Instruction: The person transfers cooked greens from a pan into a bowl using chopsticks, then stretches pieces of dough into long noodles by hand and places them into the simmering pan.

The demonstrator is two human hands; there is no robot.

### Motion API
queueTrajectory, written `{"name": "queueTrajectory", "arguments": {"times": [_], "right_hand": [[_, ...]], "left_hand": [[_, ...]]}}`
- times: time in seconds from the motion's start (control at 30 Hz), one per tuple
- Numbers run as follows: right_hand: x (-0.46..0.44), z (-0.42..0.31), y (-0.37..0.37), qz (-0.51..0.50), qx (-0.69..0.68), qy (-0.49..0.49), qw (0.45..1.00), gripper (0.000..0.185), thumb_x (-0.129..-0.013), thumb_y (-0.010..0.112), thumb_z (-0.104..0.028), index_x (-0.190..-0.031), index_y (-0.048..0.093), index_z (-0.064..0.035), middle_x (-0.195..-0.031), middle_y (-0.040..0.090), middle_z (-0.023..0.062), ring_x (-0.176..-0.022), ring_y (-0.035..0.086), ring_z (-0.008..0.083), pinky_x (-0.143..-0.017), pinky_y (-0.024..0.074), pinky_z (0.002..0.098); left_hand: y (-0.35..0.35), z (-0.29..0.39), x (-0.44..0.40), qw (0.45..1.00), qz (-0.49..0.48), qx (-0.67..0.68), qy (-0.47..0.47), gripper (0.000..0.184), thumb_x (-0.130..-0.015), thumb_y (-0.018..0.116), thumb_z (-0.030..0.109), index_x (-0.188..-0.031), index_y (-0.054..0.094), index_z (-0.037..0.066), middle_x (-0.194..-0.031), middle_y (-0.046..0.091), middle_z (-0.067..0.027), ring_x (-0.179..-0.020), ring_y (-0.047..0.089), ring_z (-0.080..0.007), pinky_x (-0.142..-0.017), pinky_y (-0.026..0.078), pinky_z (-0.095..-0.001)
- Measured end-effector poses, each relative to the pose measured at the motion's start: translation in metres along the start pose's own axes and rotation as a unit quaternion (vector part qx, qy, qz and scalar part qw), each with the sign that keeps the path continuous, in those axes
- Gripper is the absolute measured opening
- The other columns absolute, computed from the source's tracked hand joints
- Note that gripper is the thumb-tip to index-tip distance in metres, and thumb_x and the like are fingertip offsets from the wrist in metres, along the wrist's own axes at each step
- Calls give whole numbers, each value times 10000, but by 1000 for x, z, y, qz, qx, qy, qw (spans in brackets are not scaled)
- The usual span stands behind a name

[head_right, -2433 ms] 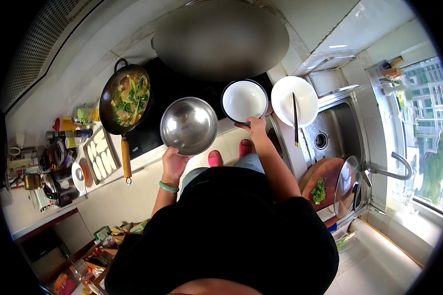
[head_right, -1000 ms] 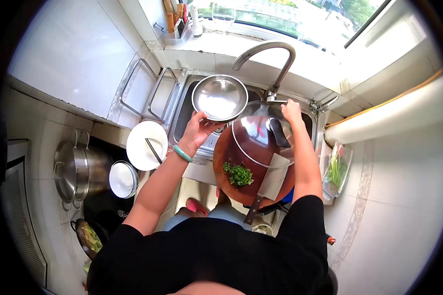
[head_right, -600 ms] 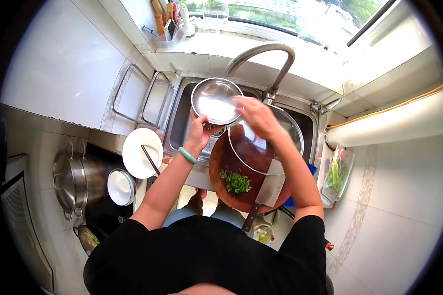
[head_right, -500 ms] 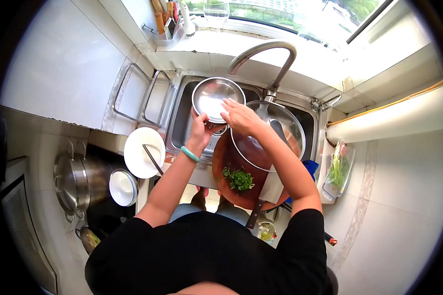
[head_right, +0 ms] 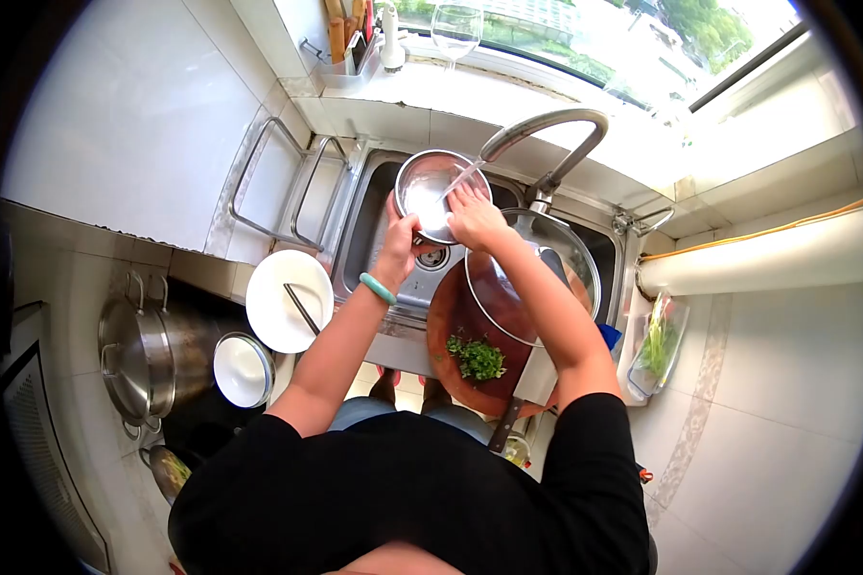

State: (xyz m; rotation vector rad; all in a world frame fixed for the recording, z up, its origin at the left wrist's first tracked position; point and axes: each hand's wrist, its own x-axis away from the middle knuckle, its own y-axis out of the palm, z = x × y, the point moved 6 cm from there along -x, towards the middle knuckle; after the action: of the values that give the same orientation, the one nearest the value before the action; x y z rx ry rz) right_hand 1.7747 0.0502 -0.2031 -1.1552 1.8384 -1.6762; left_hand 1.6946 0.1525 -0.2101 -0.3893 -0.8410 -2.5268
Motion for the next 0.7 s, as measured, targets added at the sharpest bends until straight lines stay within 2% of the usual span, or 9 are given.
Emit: {"name": "queueTrajectory", "arguments": {"times": [0.1,0.13,0.23,0.33,0.37,0.43,0.5,0.57,0.7], "right_hand": [[-11,-25,1,1,-209,-78,975,562,-920,278,-299,-1345,277,69,-1430,230,241,-1321,252,343,-1093,191,365],[-5,-34,-1,-81,-287,-92,950,539,-937,262,-346,-1341,337,2,-1377,341,233,-1251,358,369,-1045,274,376],[20,-35,-14,9,-304,-106,947,420,-926,397,-332,-1246,495,-79,-1176,562,173,-1100,517,336,-941,393,392],[28,-8,-16,139,-67,-158,975,379,-706,676,-171,-1069,618,-79,-1073,629,86,-1066,564,246,-895,433,388],[26,-3,-10,152,0,-169,974,373,-689,651,-146,-1055,621,-80,-1038,638,87,-1000,599,235,-843,466,360],[23,-14,-11,155,-123,-88,976,296,-696,611,-96,-989,640,-61,-921,661,100,-856,640,252,-747,501,340],[20,-39,-30,229,-254,-46,939,248,-696,566,-42,-920,667,-64,-753,645,142,-708,626,332,-637,498,390],[20,-46,-24,221,-247,-62,941,258,-713,595,-65,-963,659,-80,-813,642,160,-750,617,347,-662,491,392],[35,-4,-1,171,-88,-140,971,313,-702,655,-89,-1015,651,-92,-1097,626,91,-1059,574,217,-860,454,341]], "left_hand": [[6,-2,-10,1000,-3,10,-13,698,-738,401,44,-1364,161,242,-1073,461,-105,-859,546,-229,-569,578,-433],[-2,-6,-21,1000,4,14,-13,723,-721,407,23,-1374,165,218,-1106,463,-122,-844,561,-221,-577,562,-389],[-23,1,-43,998,35,-38,42,740,-692,413,3,-1391,213,139,-1093,486,-103,-845,514,-202,-606,505,-347],[-13,23,-35,994,-29,-97,-48,737,-696,432,55,-1392,201,128,-1082,481,-133,-884,537,-220,-607,525,-356],[-9,25,-33,996,-25,-81,-36,728,-721,466,107,-1396,195,138,-1056,485,-138,-861,548,-212,-566,517,-332],[-2,27,-19,998,53,-40,0,698,-764,479,148,-1396,185,117,-1163,451,-160,-996,521,-259,-764,505,-371],[-8,-13,-33,959,87,-95,252,664,-797,478,182,-1387,191,82,-1289,365,-191,-1150,424,-295,-968,372,-381],[-2,-8,-21,953,109,-65,274,622,-815,458,169,-1372,207,53,-1367,275,-212,-1246,316,-306,-1050,235,-373],[-20,10,-36,991,77,-92,64,641,-829,445,191,-1380,138,75,-1174,414,-182,-977,465,-238,-891,384,-373]]}}
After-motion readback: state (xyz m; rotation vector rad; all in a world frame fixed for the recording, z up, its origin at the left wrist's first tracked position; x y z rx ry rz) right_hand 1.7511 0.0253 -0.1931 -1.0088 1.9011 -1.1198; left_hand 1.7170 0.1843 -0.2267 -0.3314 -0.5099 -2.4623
